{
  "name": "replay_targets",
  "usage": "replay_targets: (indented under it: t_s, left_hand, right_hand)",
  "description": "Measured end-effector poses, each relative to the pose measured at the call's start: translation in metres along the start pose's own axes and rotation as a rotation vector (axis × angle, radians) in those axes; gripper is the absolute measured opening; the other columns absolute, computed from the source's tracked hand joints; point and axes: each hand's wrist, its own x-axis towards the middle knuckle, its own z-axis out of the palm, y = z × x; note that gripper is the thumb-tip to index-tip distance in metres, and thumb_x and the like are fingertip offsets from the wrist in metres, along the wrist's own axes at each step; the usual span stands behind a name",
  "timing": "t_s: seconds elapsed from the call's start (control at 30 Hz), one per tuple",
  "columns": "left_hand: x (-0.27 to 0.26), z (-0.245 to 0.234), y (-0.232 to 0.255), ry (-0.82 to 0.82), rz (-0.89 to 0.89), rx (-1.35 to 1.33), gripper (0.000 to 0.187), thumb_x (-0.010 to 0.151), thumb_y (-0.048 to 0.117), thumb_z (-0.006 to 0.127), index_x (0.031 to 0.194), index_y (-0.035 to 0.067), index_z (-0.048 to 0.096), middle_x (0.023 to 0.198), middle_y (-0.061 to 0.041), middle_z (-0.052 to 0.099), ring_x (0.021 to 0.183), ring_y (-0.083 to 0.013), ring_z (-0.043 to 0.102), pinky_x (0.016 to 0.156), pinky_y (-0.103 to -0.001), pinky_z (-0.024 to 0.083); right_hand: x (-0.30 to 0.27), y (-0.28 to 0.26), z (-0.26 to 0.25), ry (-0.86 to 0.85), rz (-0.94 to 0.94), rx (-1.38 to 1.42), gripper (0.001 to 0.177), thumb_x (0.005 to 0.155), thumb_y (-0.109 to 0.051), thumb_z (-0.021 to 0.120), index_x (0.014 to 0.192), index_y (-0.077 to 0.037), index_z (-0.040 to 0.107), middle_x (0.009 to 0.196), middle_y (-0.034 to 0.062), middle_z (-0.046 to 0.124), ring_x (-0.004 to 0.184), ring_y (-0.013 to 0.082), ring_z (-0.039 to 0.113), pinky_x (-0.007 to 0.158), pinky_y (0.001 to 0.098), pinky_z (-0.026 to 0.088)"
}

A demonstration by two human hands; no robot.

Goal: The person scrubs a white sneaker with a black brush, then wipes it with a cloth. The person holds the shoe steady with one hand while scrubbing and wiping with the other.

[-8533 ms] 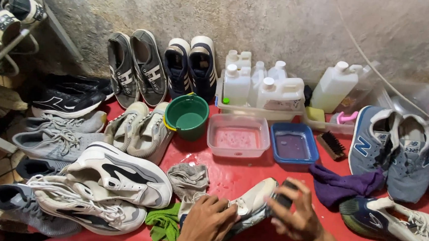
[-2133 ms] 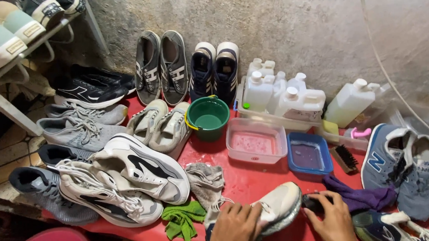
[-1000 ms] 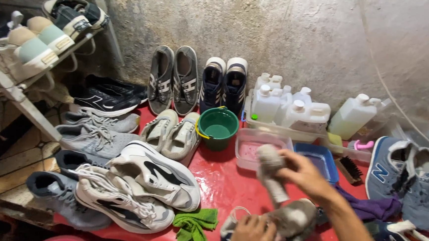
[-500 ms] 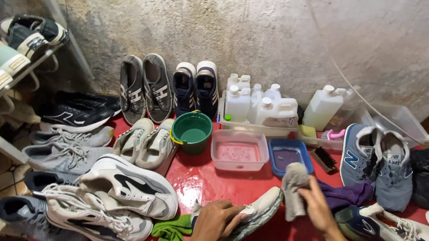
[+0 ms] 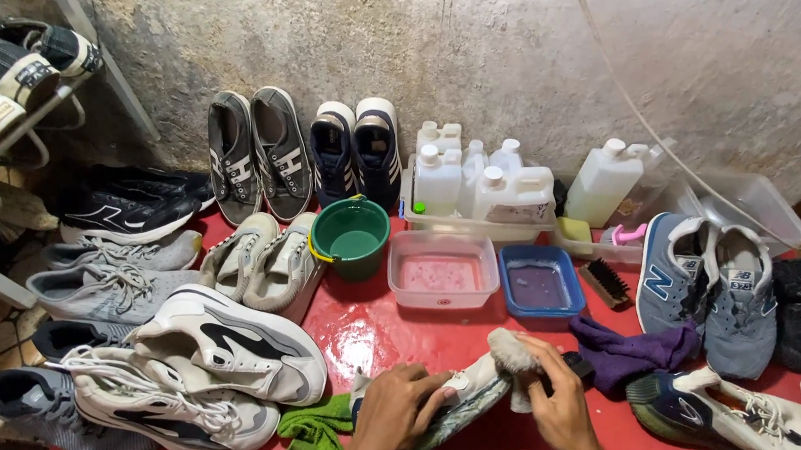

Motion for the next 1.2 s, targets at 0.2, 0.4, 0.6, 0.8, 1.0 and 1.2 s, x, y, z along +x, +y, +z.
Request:
replay_targets:
  t_s: [0.2, 0.4, 0.6, 0.8, 1.0, 1.2]
  left_hand:
    - [0.001, -0.003, -0.003, 0.057, 0.024, -0.071, 0.039, 0.108, 0.036, 0.046, 0.114, 0.013, 0.077, 0.083, -0.010, 0.069, 0.075, -0.0339, 0.064, 0.064, -0.048, 0.049]
    - [-0.004, 0.011, -0.004, 0.025, 0.000, -0.178, 0.041, 0.111, 0.034, 0.043, 0.091, 0.007, 0.068, 0.075, -0.008, 0.061, 0.067, -0.0293, 0.060, 0.059, -0.046, 0.046]
    - [-0.003, 0.014, -0.009, 0.010, -0.078, -0.249, 0.040, 0.109, 0.034, 0.045, 0.112, 0.008, 0.076, 0.095, -0.012, 0.075, 0.078, -0.0290, 0.068, 0.069, -0.045, 0.054]
    - [0.000, 0.022, -0.020, -0.023, -0.064, -0.251, 0.040, 0.108, 0.035, 0.044, 0.117, 0.007, 0.071, 0.099, -0.012, 0.072, 0.083, -0.0323, 0.066, 0.072, -0.047, 0.050]
    - [0.011, 0.008, -0.028, -0.024, 0.178, -0.002, 0.025, 0.104, 0.021, 0.057, 0.114, 0.009, 0.075, 0.080, -0.007, 0.070, 0.068, -0.0276, 0.065, 0.075, -0.047, 0.047]
    - [-0.001, 0.001, -0.007, -0.014, 0.157, 0.005, 0.036, 0.110, 0.030, 0.043, 0.113, 0.010, 0.072, 0.098, -0.012, 0.073, 0.087, -0.0309, 0.067, 0.082, -0.048, 0.044]
  right_hand:
    - [-0.043, -0.003, 0.043, -0.030, -0.425, -0.229, 0.069, 0.051, -0.002, 0.046, 0.115, -0.012, 0.071, 0.130, 0.0070, 0.067, 0.137, 0.0321, 0.053, 0.122, 0.0537, 0.031]
    - [-0.012, -0.003, 0.013, -0.232, -0.558, -0.115, 0.050, 0.086, 0.010, 0.044, 0.125, -0.008, 0.070, 0.132, 0.0119, 0.067, 0.132, 0.0325, 0.058, 0.114, 0.0490, 0.042]
    - [0.007, -0.006, 0.019, -0.194, -0.383, -0.011, 0.042, 0.092, 0.009, 0.041, 0.120, -0.003, 0.071, 0.130, 0.0127, 0.068, 0.129, 0.0282, 0.061, 0.118, 0.0425, 0.041]
    - [0.011, -0.002, 0.012, -0.173, -0.244, -0.083, 0.062, 0.069, 0.014, 0.042, 0.124, -0.002, 0.067, 0.132, 0.0119, 0.066, 0.133, 0.0297, 0.058, 0.118, 0.0408, 0.039]
    - [-0.015, -0.011, -0.002, -0.180, -0.328, -0.222, 0.065, 0.070, 0.019, 0.047, 0.128, -0.005, 0.067, 0.128, 0.0116, 0.062, 0.127, 0.0299, 0.059, 0.112, 0.0431, 0.044]
    - [-0.048, -0.026, 0.023, -0.005, -0.297, -0.602, 0.064, 0.065, 0.008, 0.057, 0.117, -0.026, 0.071, 0.122, -0.0003, 0.065, 0.121, 0.0273, 0.061, 0.099, 0.0478, 0.049]
